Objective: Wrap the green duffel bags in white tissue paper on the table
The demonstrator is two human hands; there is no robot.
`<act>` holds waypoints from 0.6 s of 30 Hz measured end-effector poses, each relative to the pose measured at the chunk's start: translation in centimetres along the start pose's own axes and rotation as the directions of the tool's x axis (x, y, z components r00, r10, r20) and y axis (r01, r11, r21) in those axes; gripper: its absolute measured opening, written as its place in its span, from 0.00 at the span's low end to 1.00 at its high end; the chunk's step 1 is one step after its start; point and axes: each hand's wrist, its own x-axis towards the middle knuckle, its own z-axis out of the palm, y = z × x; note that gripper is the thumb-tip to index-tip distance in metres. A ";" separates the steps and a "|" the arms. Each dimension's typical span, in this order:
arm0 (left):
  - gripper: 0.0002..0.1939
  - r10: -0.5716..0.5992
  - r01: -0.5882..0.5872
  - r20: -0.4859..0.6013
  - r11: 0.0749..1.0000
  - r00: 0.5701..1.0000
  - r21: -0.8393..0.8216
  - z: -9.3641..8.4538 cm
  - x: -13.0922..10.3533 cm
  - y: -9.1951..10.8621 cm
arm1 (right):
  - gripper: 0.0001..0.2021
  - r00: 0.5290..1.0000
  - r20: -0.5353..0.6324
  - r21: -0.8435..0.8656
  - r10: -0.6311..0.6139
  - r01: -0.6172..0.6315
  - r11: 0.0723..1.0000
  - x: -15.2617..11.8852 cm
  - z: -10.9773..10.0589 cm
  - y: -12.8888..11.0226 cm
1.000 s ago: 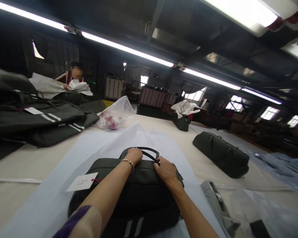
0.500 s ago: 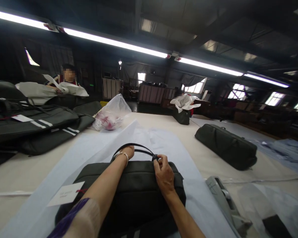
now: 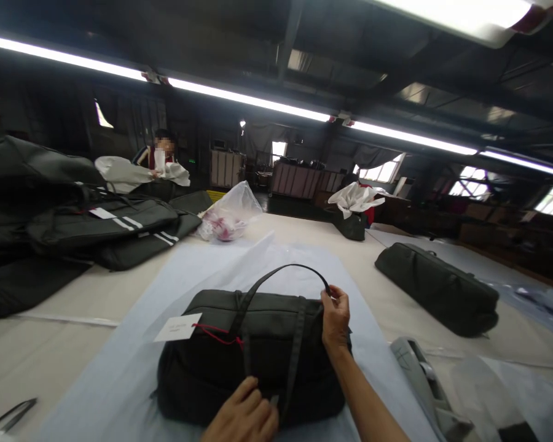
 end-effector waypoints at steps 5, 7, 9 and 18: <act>0.27 -0.133 0.132 0.007 0.988 0.991 0.074 2.1 -3.7 1.5 | 0.29 0.808 0.314 -0.265 -0.498 0.579 0.771 -0.8 0.6 -6.0; 0.30 -0.199 0.197 0.036 0.979 0.979 0.055 2.4 -3.6 1.6 | 0.26 0.606 0.597 -0.298 -0.526 0.776 0.555 -1.9 1.2 -6.9; 0.32 -0.216 0.215 0.053 0.976 0.975 0.037 2.8 -3.3 1.9 | 0.24 0.488 0.817 -0.319 -0.308 0.827 0.462 -3.0 1.9 -6.2; 0.12 -0.330 0.287 0.012 0.803 0.944 -0.523 -7.4 1.8 -3.4 | 0.24 0.471 0.880 -0.401 0.063 0.664 0.631 -1.5 3.0 -3.2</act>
